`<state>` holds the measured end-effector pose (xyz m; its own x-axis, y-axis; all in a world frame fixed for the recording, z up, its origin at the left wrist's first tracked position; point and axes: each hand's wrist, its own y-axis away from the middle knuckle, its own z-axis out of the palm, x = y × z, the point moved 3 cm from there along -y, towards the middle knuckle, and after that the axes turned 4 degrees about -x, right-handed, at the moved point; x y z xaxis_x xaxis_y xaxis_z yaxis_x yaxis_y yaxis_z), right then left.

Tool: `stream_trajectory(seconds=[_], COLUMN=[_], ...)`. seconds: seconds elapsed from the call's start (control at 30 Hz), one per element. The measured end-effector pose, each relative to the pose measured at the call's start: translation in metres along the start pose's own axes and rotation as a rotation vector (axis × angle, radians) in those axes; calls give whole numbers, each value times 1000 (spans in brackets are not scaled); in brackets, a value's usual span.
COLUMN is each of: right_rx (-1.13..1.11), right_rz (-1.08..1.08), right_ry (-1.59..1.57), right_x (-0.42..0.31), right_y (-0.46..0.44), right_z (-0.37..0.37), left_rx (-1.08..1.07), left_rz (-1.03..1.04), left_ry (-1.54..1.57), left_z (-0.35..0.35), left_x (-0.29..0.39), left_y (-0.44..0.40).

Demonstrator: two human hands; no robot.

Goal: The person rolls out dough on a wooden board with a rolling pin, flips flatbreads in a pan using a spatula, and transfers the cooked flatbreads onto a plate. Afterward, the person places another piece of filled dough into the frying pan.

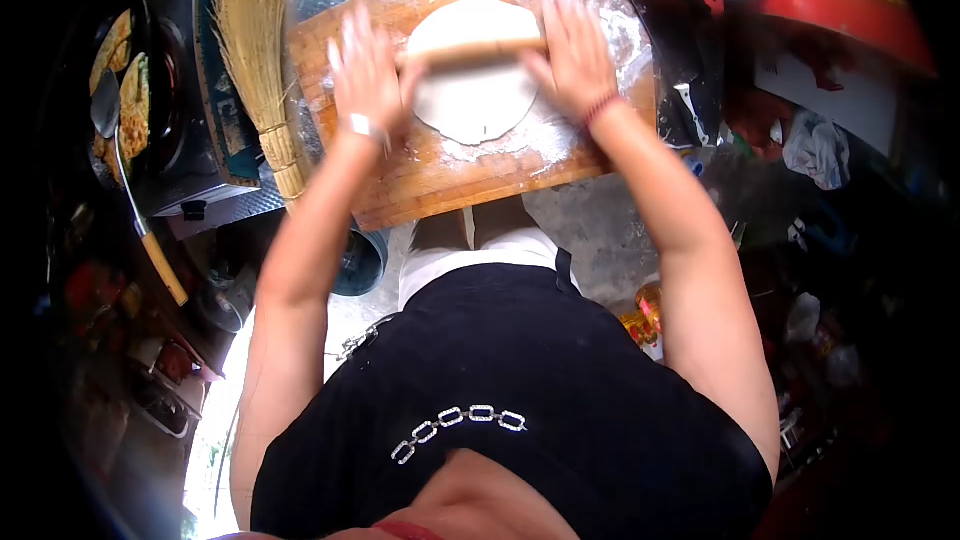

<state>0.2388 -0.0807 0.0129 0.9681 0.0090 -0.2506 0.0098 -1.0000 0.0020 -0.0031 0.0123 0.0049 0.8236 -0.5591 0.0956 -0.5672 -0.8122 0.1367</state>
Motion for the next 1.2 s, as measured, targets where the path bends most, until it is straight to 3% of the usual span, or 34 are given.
stream_trajectory(seconds=[0.1,0.13,0.17,0.3,0.37,0.43,0.47,0.5,0.57,0.63,0.7,0.87,0.93,1.1,1.2], right_rx=[-250,-231,-207,10,43,324,36,119,-61,-284,-308,99,128,-190,-166], right_rz=[-96,-155,-210,-282,-109,-55,-31,-66,-135,-218,-321,-97,-89,-106,-59], right_ry=[-23,-9,0,99,152,154,23,97,62,128,174,118,123,4,-4], right_x=[-22,-23,-23,-18,-30,-51,-34,-24,-36,-41,-35,-23,-21,-41,-40], right_y=[85,79,69,-44,-94,-110,-103,-78,-13,50,61,-87,-95,60,71], right_z=[-13,-16,-20,-4,0,-25,0,17,10,5,2,12,17,4,4], left_rx=[-91,-242,-216,163,136,138,128,121,-60,15,5,176,175,-27,110], left_rz=[124,104,67,-106,-243,-302,-258,-212,-73,22,4,-246,-197,143,175], left_ry=[349,360,391,269,108,0,-23,-45,33,216,273,-8,25,195,225], left_z=[19,16,25,32,16,9,3,-5,-4,18,28,16,7,22,23], left_x=[26,34,36,5,-28,-53,-50,-45,-29,-14,-2,-44,-48,-7,-6], left_y=[145,165,167,83,20,-26,-25,-22,31,103,127,-20,-29,109,91])
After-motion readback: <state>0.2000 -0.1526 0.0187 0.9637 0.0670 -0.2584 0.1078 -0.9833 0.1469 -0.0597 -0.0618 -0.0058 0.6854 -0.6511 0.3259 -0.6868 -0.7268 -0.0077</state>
